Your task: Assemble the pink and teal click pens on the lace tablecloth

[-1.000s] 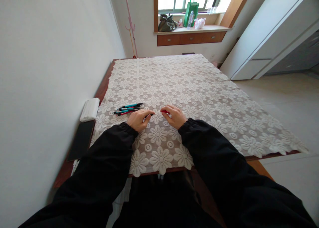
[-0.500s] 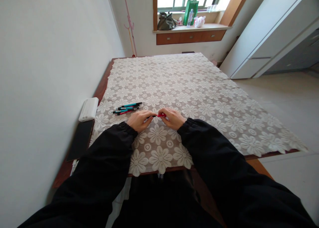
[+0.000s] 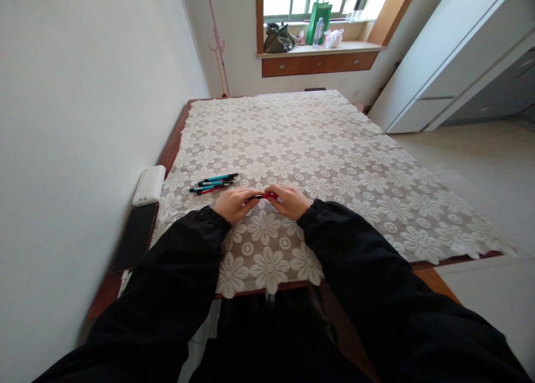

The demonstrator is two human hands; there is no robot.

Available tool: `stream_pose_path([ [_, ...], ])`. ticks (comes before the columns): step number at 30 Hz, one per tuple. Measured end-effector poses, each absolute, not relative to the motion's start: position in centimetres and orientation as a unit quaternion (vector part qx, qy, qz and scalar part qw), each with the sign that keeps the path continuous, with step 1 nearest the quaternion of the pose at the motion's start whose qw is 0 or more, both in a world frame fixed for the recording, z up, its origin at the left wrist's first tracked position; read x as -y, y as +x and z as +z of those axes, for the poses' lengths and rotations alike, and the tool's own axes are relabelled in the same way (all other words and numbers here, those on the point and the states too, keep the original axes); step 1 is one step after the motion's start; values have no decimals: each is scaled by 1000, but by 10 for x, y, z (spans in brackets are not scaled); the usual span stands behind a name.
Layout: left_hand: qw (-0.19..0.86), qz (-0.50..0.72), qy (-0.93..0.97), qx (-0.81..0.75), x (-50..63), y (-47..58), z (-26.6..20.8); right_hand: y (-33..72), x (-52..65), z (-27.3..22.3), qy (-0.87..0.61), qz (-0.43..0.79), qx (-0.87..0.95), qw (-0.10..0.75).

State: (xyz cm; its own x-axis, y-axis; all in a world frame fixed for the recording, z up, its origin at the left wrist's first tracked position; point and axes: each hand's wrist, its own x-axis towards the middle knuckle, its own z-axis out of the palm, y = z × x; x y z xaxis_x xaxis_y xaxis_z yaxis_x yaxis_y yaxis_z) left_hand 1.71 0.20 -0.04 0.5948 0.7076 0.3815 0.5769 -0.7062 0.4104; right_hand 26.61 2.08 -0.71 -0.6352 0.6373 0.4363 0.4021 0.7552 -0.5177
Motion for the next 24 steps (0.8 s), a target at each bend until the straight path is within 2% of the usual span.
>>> stream_pose_path([
  [24,138,299,870,-366,-1,16,-2,267,-19,-3,-339,212,881,251],
])
